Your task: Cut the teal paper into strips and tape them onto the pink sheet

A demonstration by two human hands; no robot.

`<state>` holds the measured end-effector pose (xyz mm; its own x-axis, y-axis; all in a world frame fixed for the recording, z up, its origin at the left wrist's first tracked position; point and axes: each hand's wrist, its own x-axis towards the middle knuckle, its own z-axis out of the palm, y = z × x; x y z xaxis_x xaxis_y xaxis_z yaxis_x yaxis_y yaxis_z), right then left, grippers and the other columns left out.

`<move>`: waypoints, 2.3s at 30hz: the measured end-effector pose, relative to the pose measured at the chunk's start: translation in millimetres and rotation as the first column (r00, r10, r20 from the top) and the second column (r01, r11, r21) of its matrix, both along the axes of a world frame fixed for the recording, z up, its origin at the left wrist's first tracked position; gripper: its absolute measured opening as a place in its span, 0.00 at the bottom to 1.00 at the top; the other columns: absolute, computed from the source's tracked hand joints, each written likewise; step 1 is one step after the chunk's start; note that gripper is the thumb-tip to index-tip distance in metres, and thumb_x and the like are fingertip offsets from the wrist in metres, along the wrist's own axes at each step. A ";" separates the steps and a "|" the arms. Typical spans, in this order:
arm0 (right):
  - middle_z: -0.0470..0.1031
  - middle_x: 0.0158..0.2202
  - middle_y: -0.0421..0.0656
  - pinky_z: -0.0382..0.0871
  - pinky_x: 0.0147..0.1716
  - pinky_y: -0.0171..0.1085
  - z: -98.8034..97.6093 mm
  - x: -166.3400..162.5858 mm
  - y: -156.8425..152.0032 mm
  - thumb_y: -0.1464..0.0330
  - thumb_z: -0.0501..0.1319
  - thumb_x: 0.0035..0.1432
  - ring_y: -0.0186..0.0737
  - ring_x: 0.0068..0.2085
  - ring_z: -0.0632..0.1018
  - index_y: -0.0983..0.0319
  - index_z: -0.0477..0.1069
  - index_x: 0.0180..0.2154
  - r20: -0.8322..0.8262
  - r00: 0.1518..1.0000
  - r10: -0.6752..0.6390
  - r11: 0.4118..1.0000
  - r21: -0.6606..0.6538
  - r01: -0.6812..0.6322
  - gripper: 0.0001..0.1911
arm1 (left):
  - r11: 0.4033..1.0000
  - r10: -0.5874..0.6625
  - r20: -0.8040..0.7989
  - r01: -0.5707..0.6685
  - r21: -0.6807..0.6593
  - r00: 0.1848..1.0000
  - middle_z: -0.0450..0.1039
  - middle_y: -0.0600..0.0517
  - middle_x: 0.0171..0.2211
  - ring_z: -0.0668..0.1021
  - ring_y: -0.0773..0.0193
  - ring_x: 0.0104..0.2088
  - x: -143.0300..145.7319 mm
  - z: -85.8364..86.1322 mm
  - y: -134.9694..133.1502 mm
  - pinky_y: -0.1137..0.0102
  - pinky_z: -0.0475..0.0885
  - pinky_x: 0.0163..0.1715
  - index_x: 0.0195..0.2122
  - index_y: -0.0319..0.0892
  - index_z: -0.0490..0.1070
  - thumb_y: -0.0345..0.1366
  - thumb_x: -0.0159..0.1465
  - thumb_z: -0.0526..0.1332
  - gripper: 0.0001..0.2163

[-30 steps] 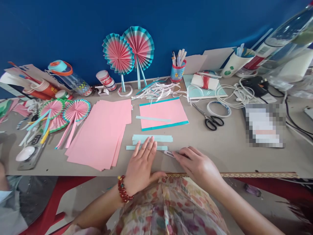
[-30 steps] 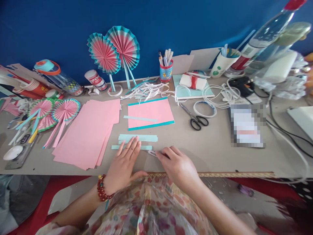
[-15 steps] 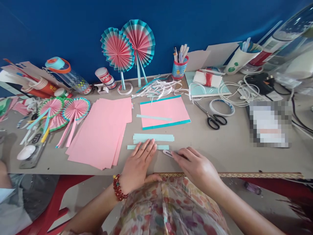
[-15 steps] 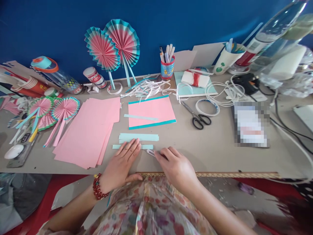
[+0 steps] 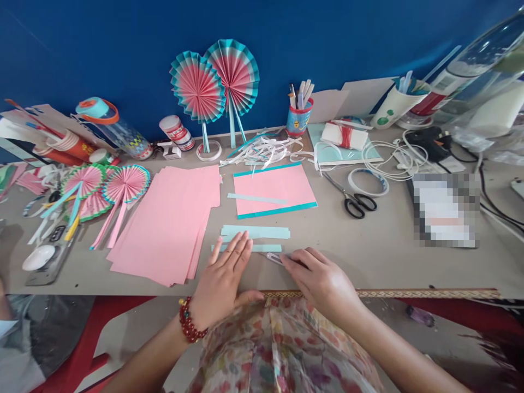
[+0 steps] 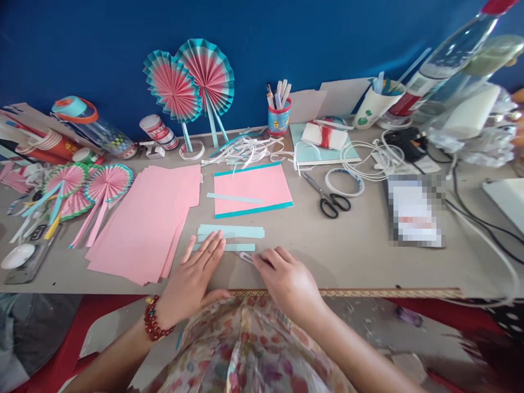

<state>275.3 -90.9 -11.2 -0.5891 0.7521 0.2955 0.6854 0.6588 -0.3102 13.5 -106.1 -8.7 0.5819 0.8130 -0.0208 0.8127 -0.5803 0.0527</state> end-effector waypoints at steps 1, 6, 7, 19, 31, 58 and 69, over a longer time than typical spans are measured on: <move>0.75 0.35 0.47 0.73 0.36 0.36 0.5 0.3 0.3 0.76 0.52 0.66 0.40 0.36 0.73 0.64 0.75 0.48 0.002 1.000 0.000 1.000 -0.002 0.000 0.16 | 1.000 0.003 -0.010 -0.003 0.002 1.000 0.43 0.39 0.72 0.49 0.48 0.71 -2.1 0.0 0.3 0.48 0.42 0.69 0.72 0.32 0.40 0.63 0.68 0.43 0.43; 0.74 0.35 0.47 0.72 0.35 0.36 3.0 -3.7 1.5 0.78 0.52 0.65 0.39 0.36 0.73 0.64 0.75 0.48 0.019 1.000 -0.001 1.000 -0.004 0.001 0.16 | 1.000 -0.020 -0.032 0.019 -0.012 0.999 0.43 0.38 0.72 0.50 0.48 0.71 -5.4 -4.1 2.4 0.53 0.48 0.69 0.72 0.30 0.41 0.64 0.67 0.44 0.44; 0.75 0.35 0.46 0.72 0.35 0.35 3.3 -5.2 1.5 0.77 0.52 0.65 0.39 0.36 0.73 0.64 0.75 0.48 0.027 1.000 0.002 1.000 -0.007 -0.002 0.16 | 1.000 -0.018 -0.035 0.018 -0.014 0.999 0.43 0.38 0.72 0.50 0.48 0.71 -5.0 -4.8 2.6 0.53 0.47 0.69 0.72 0.30 0.41 0.64 0.67 0.44 0.45; 0.75 0.37 0.48 0.73 0.38 0.35 -0.1 -18.2 -1.1 0.77 0.56 0.64 0.40 0.37 0.74 0.66 0.76 0.48 0.046 0.999 0.003 1.000 -0.023 -0.002 0.14 | 1.000 -0.009 -0.031 0.009 0.004 0.999 0.45 0.37 0.71 0.51 0.47 0.71 -3.1 -7.3 2.0 0.52 0.48 0.69 0.72 0.29 0.41 0.65 0.66 0.45 0.46; 0.75 0.36 0.47 0.72 0.37 0.37 0.4 -18.4 2.9 0.78 0.54 0.64 0.41 0.37 0.74 0.67 0.75 0.47 0.007 1.000 0.020 0.999 -0.045 -0.019 0.14 | 1.000 0.007 0.004 -0.007 0.013 1.000 0.44 0.38 0.71 0.49 0.47 0.71 -19.0 2.9 -3.4 0.51 0.47 0.69 0.72 0.32 0.40 0.64 0.67 0.46 0.45; 0.73 0.35 0.46 0.70 0.36 0.38 -5.3 -42.7 2.8 0.76 0.55 0.65 0.41 0.36 0.71 0.65 0.75 0.47 0.044 0.998 0.038 0.999 -0.016 -0.037 0.13 | 0.997 0.080 0.054 -0.080 -0.010 0.995 0.41 0.36 0.72 0.48 0.48 0.72 -38.1 0.5 -7.8 0.53 0.50 0.68 0.72 0.31 0.36 0.62 0.68 0.47 0.44; 0.73 0.35 0.46 0.70 0.36 0.37 -2.0 -53.3 3.1 0.77 0.58 0.63 0.40 0.37 0.72 0.65 0.75 0.48 0.059 0.997 0.044 0.999 -0.019 -0.043 0.13 | 0.994 0.110 -0.039 -0.110 0.016 0.993 0.44 0.36 0.71 0.51 0.47 0.71 -38.5 -9.4 -10.3 0.52 0.50 0.67 0.71 0.31 0.43 0.63 0.66 0.48 0.44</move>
<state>222.0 -87.8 -13.2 -0.6375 0.7302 0.2458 0.6740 0.6831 -0.2814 -24.9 -116.3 -18.2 0.4879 0.8724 -0.0306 0.8729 -0.4878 0.0120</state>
